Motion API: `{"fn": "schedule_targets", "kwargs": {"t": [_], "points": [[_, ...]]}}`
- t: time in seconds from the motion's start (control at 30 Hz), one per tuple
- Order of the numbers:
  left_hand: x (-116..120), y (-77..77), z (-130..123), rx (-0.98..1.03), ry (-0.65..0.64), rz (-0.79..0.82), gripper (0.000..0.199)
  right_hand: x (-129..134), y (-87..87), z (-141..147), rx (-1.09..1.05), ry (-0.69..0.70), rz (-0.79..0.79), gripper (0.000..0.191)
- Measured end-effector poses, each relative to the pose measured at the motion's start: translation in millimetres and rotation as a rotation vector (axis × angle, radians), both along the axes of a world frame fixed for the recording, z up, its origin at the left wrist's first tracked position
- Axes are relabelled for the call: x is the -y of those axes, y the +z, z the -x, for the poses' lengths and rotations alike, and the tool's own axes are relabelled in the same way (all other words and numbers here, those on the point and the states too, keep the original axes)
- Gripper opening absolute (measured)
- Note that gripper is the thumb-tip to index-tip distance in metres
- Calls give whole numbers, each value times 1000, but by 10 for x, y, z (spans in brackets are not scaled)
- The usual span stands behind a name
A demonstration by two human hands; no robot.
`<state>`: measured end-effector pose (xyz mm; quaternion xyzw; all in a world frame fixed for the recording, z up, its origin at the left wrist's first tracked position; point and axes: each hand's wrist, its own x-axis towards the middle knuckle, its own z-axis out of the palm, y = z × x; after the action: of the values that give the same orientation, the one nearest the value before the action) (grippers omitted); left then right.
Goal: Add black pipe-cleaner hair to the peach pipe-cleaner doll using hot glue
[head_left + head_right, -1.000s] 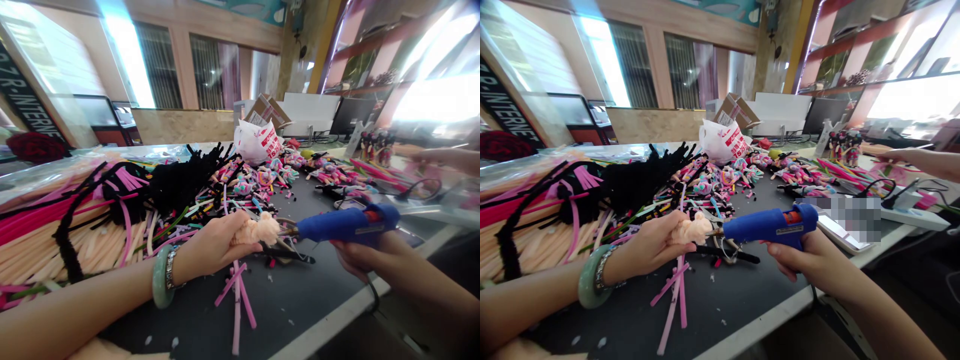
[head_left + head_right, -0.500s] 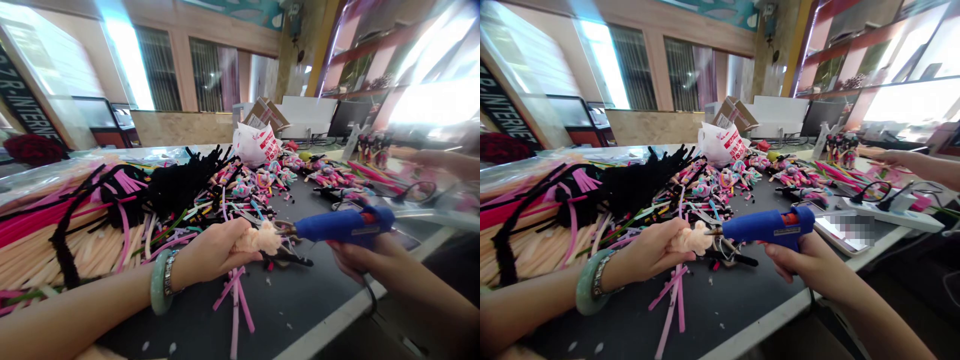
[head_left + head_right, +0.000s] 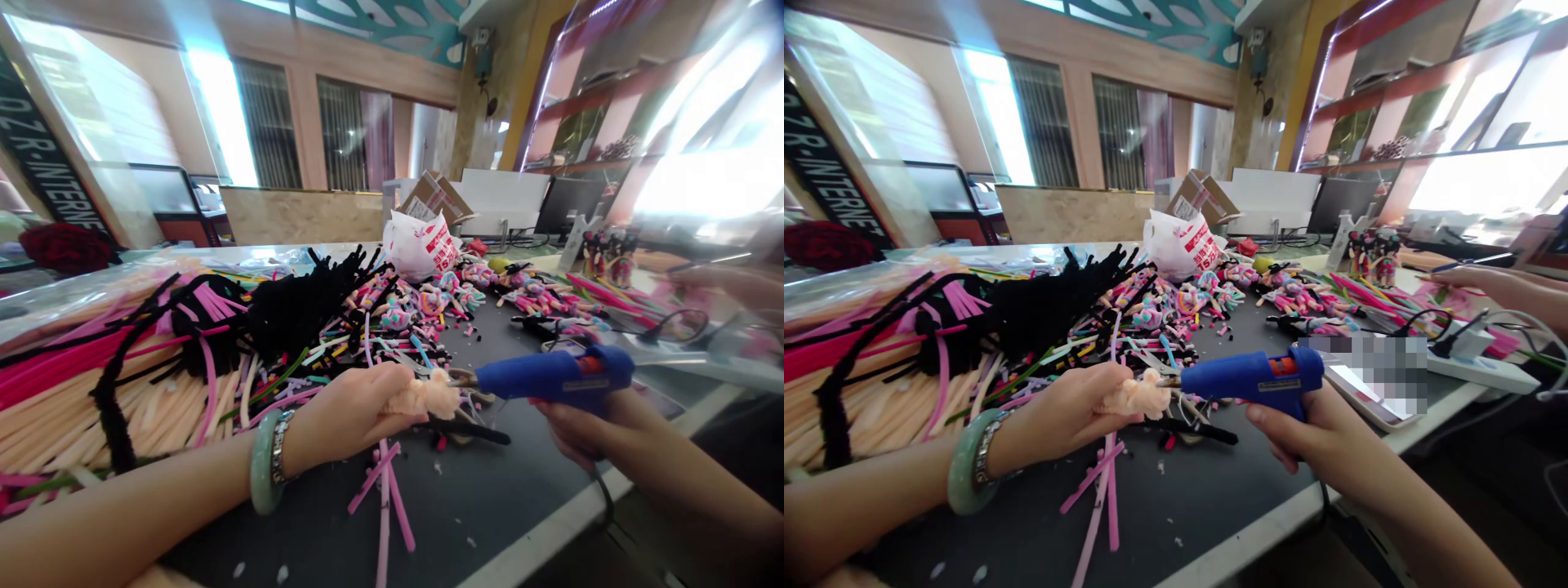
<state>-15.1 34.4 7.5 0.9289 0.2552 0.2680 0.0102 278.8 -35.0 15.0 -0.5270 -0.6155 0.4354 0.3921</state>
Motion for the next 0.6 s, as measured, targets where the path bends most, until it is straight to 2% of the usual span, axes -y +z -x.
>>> {"fn": "schedule_targets", "kwargs": {"t": [0.1,0.23,0.3,0.43,0.53,0.6], "points": [[-3,15,-7,7,-8,-25,18,41,72,57,66,-53,-9,40],[-4,12,-1,1,14,-58,17,106,178,139,171,-190,-109,32],[-8,7,5,-12,35,-54,18,124,211,160,277,-191,-163,32],[-29,-1,15,-25,76,-13,15,155,206,211,562,-202,-452,32],[-54,0,17,10,85,22,13,197,160,286,653,-185,-601,23],[-68,9,18,37,93,36,14,222,132,328,734,-240,-737,22]]}}
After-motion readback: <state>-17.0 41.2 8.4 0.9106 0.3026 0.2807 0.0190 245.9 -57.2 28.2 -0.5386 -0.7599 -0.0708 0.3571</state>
